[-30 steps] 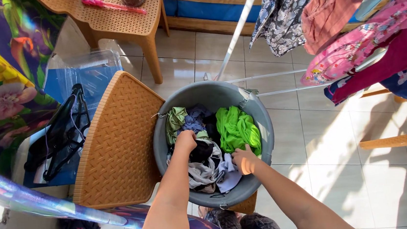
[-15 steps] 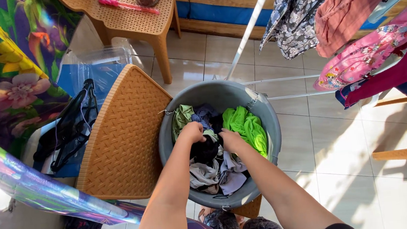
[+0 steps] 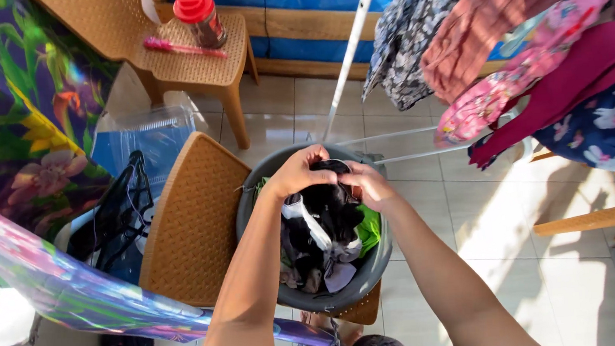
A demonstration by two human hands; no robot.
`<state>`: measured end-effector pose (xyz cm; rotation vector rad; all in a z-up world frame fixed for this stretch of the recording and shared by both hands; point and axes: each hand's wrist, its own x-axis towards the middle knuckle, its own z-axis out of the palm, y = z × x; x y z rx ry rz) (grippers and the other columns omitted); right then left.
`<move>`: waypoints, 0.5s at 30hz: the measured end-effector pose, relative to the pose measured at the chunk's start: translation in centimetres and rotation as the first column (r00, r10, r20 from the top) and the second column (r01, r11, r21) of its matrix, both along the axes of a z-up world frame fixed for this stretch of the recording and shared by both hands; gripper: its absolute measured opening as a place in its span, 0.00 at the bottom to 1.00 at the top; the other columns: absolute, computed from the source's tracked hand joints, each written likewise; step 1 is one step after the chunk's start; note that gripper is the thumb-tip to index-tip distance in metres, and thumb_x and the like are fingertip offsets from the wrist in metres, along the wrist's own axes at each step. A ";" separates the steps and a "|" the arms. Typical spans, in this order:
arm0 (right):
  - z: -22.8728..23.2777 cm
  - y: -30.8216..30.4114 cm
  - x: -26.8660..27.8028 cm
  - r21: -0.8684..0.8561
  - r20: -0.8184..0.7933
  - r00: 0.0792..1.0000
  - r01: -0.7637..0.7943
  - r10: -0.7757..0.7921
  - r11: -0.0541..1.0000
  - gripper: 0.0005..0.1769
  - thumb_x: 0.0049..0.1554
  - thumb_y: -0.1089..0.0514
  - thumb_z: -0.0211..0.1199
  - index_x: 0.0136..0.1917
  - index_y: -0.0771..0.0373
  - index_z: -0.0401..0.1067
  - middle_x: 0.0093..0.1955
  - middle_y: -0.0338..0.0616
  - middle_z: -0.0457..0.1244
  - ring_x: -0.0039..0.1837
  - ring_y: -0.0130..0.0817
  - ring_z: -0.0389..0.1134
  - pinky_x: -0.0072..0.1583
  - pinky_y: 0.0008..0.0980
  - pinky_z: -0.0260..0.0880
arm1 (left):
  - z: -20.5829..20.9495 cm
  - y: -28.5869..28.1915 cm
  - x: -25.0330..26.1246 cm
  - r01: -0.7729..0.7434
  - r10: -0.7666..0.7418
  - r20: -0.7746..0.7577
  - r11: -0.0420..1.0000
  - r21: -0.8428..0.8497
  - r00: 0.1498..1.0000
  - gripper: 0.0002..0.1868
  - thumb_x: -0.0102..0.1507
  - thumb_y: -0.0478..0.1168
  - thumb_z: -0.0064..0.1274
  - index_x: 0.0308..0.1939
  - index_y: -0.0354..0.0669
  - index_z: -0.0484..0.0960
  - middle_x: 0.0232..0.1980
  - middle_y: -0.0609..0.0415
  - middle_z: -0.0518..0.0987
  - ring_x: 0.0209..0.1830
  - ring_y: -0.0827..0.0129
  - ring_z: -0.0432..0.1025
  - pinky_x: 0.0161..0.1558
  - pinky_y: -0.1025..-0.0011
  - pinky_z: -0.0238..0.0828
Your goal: The recorder is hanging wet clothes on a circular laundry rack and hangers.
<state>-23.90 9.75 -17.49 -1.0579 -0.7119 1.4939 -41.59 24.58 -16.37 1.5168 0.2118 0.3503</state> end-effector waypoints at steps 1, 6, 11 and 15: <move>1.8 -0.1 0.1 0.005 0.006 1.000 0.009 -0.009 1.000 0.25 0.55 0.62 0.63 0.67 0.65 0.69 0.55 0.40 0.69 0.56 0.31 0.71 0.60 0.33 0.71 | 1.6 -0.9 0.0 0.009 -0.009 0.006 1.000 0.005 1.000 0.17 0.58 0.38 0.69 0.43 0.36 0.77 0.36 0.62 0.77 0.38 0.77 0.69 0.41 0.75 0.68; 8.0 -0.7 1.2 0.055 -0.184 0.981 0.066 -0.054 0.996 0.19 0.62 0.56 0.63 0.63 0.69 0.70 0.54 0.45 0.69 0.54 0.34 0.72 0.56 0.35 0.73 | 2.8 -4.4 1.3 -0.139 0.148 0.235 0.989 -0.054 0.961 0.26 0.53 0.35 0.71 0.51 0.39 0.75 0.44 0.63 0.77 0.45 0.78 0.70 0.50 0.76 0.70; 10.9 -2.1 1.3 0.053 -0.284 0.952 0.133 -0.112 0.990 0.15 0.60 0.60 0.61 0.59 0.69 0.69 0.53 0.49 0.69 0.53 0.40 0.73 0.57 0.40 0.74 | -4.0 -6.4 2.6 -0.540 0.550 0.050 0.794 0.279 0.834 0.19 0.54 0.41 0.67 0.46 0.41 0.82 0.44 0.53 0.78 0.43 0.64 0.71 0.46 0.68 0.68; 12.6 -3.3 1.6 0.091 -0.286 0.945 0.190 -0.157 0.978 0.15 0.56 0.65 0.60 0.57 0.70 0.69 0.52 0.51 0.68 0.54 0.44 0.72 0.60 0.44 0.74 | -11.4 -7.2 2.7 -0.559 0.700 0.011 0.561 0.610 0.714 0.21 0.51 0.48 0.63 0.45 0.44 0.89 0.50 0.43 0.79 0.46 0.47 0.70 0.45 0.56 0.64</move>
